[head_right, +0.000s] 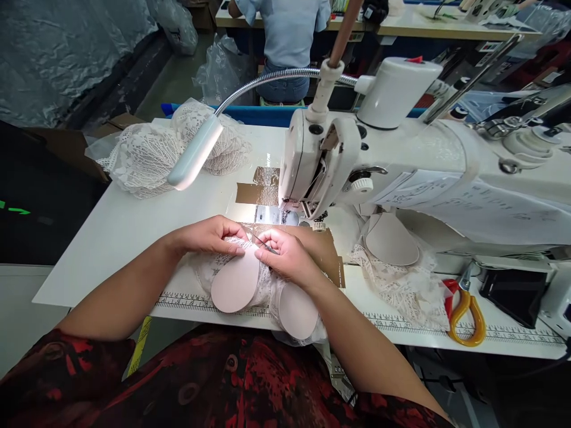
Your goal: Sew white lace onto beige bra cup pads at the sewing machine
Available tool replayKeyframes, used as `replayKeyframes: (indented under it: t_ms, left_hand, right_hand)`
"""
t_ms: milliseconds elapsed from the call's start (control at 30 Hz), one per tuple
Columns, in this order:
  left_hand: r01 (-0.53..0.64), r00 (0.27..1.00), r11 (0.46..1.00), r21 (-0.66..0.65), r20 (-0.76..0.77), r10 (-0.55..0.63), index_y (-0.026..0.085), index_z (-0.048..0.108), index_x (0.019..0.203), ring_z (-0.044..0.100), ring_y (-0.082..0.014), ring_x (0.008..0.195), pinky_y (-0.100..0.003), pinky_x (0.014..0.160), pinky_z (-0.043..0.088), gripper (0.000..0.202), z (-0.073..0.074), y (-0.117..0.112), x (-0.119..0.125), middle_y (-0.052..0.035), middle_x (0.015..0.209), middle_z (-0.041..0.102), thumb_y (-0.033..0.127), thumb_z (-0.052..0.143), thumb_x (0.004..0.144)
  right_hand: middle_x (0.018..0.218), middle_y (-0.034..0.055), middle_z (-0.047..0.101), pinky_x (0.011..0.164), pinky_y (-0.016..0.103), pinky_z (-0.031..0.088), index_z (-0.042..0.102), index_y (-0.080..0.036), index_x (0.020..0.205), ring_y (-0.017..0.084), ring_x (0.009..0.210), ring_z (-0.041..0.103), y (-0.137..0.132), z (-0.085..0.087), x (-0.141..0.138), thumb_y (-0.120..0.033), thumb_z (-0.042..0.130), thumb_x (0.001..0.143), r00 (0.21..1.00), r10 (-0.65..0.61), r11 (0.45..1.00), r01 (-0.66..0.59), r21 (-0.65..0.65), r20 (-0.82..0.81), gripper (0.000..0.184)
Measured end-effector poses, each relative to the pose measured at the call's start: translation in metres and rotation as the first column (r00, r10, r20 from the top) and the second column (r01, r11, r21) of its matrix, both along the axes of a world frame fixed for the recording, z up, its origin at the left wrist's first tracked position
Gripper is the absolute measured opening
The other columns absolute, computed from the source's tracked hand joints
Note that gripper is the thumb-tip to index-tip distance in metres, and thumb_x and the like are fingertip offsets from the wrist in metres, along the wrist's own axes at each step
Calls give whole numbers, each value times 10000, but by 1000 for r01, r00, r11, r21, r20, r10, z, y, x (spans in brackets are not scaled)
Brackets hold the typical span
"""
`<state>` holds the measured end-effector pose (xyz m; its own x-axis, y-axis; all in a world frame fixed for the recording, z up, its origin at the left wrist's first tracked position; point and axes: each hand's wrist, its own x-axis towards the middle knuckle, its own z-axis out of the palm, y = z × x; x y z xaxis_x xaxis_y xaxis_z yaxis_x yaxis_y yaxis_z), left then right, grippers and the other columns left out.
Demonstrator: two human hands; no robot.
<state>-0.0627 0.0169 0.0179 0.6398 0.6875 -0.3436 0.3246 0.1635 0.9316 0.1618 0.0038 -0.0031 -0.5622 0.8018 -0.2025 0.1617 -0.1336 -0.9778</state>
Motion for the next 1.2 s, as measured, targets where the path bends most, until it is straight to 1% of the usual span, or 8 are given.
replayKeyframes:
  t_ms: [100, 267, 400, 633, 933, 1067, 1133, 1200]
  left_hand:
    - [-24, 1000, 1000, -1, -5, 24, 113, 658, 836, 516, -92, 657, -181, 583, 388, 267, 0, 1, -2, 1, 719, 584, 370, 682, 768]
    - [-44, 999, 996, -71, 7, 45, 123, 673, 871, 547, -115, 709, -203, 629, 427, 263, -1, 0, 4, -18, 786, 618, 354, 704, 751]
    - [-68, 996, 992, -108, 47, 73, 115, 681, 801, 538, -107, 695, -200, 627, 432, 236, -2, -1, 7, -14, 752, 608, 339, 723, 740]
    - [-88, 994, 986, -141, 49, 96, 114, 691, 804, 547, -116, 659, -216, 609, 444, 285, -4, -3, 8, -15, 715, 608, 383, 736, 724]
    - [-108, 992, 985, -136, 43, 115, 118, 711, 867, 563, -121, 703, -217, 644, 459, 282, -4, -3, 10, -30, 767, 641, 365, 736, 732]
    - [-80, 994, 987, -138, 65, 90, 119, 696, 849, 562, -115, 694, -204, 627, 447, 260, -3, -2, 10, -22, 759, 636, 352, 728, 738]
    - [-74, 996, 991, -115, 45, 80, 117, 683, 836, 562, -111, 683, -202, 614, 438, 249, -2, 0, 6, -22, 753, 632, 343, 722, 739]
    - [-131, 991, 989, -73, 14, 132, 113, 667, 804, 556, -106, 663, -204, 602, 430, 245, -1, 3, 1, -20, 734, 621, 346, 713, 741]
  right_hand:
    - [763, -6, 568, 634, 271, 425, 549, -185, 861, 137, 696, 534, 0, 1, 0, -373, 682, 740, 1000, -7, 1000, 7, -3, 0, 260]
    - [720, -16, 551, 573, 254, 393, 538, -184, 943, 116, 624, 498, 1, 4, 1, -416, 661, 759, 999, -14, 998, 12, -54, -30, 321]
    - [647, -34, 504, 542, 254, 368, 547, -179, 978, 108, 570, 450, 2, 7, 5, -467, 597, 803, 1000, -16, 996, 14, -91, -23, 341]
    - [658, -36, 495, 533, 244, 346, 575, -165, 933, 99, 578, 440, 4, 6, 5, -443, 674, 732, 998, 64, 994, -64, -89, -4, 357]
    - [573, -61, 468, 484, 231, 306, 542, -177, 899, 88, 499, 392, 2, 2, 2, -460, 621, 777, 999, -39, 998, 38, -51, -18, 318]
    - [576, -58, 424, 482, 232, 265, 565, -170, 767, 84, 513, 352, 1, 5, 2, -447, 645, 743, 985, 17, 994, -35, 108, 169, 289]
    - [581, -45, 412, 497, 239, 259, 539, -168, 646, 91, 541, 356, 3, 6, 5, -429, 615, 758, 963, -9, 976, -49, 211, 268, 294]
    - [576, -41, 401, 504, 245, 249, 515, -173, 609, 98, 550, 362, 6, 8, 11, -418, 564, 785, 943, -54, 967, -32, 253, 327, 306]
